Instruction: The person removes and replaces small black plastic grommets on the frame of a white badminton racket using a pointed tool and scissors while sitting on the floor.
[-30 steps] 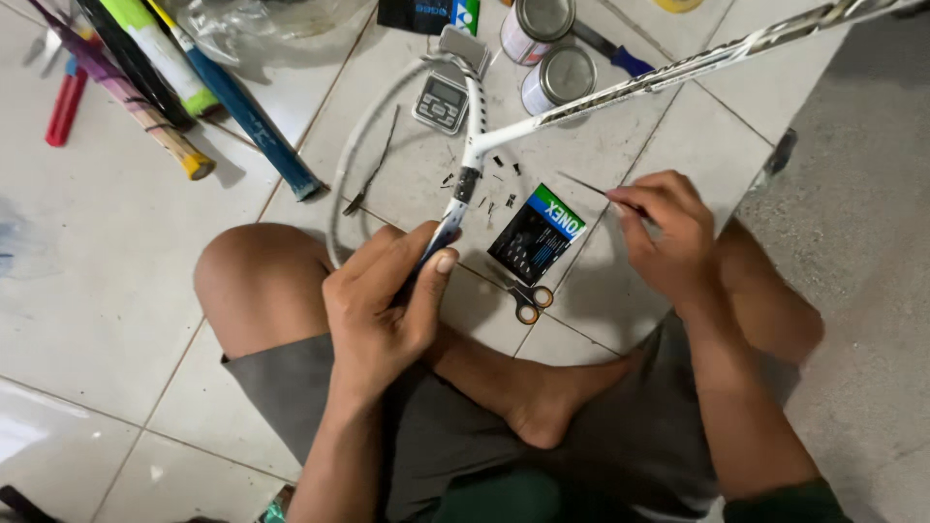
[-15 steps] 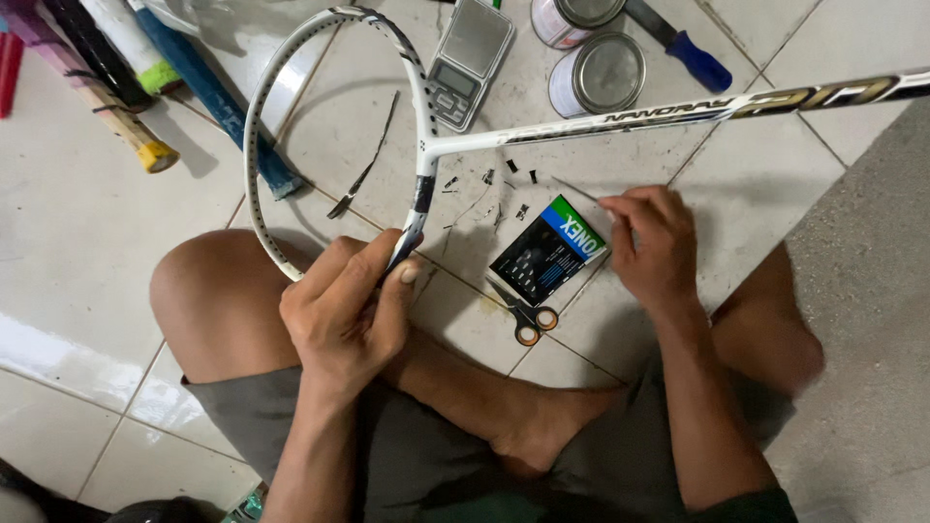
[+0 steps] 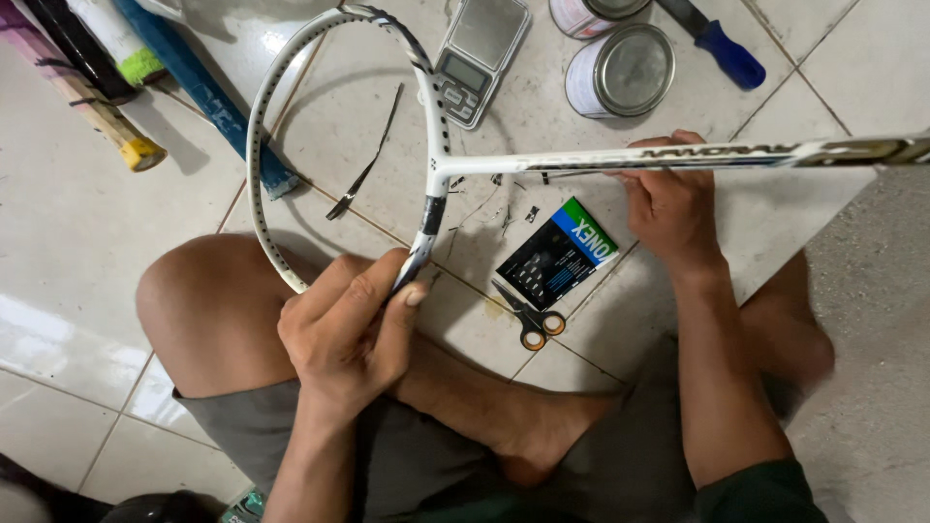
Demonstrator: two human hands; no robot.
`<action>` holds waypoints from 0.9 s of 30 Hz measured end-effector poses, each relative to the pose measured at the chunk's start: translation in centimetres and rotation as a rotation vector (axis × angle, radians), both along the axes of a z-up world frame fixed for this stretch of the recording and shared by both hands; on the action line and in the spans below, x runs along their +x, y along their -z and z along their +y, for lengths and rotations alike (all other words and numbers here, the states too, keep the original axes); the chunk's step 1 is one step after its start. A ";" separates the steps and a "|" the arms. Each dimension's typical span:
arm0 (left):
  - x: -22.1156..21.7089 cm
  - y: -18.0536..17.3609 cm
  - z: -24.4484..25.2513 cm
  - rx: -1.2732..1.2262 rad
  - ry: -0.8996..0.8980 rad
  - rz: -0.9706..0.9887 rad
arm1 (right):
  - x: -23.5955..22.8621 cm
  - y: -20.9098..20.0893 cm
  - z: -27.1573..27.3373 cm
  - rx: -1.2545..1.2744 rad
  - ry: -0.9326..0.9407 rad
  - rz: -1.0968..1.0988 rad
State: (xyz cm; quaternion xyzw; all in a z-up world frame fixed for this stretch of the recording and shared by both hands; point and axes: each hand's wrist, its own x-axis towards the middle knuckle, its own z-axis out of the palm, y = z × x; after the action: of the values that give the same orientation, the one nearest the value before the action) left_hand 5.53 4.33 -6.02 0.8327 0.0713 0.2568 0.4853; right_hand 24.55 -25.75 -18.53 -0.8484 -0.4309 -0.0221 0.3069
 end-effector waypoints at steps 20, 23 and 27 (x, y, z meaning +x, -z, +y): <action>-0.5 -2.0 -1.5 0.125 0.069 0.083 | -8.2 -13.1 1.4 0.105 0.106 -0.073; -0.7 -2.4 -2.0 0.179 0.072 0.045 | -11.1 -18.4 3.2 0.060 0.156 -0.231; -1.1 -3.2 -2.3 0.154 0.121 0.017 | -14.0 -18.6 3.8 0.199 0.210 -0.176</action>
State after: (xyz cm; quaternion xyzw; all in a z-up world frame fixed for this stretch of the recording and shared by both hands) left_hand 4.48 2.05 -2.85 0.8725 0.0047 0.2248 0.4338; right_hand 10.53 -21.91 0.04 -0.8490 -0.3605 -0.1707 0.3465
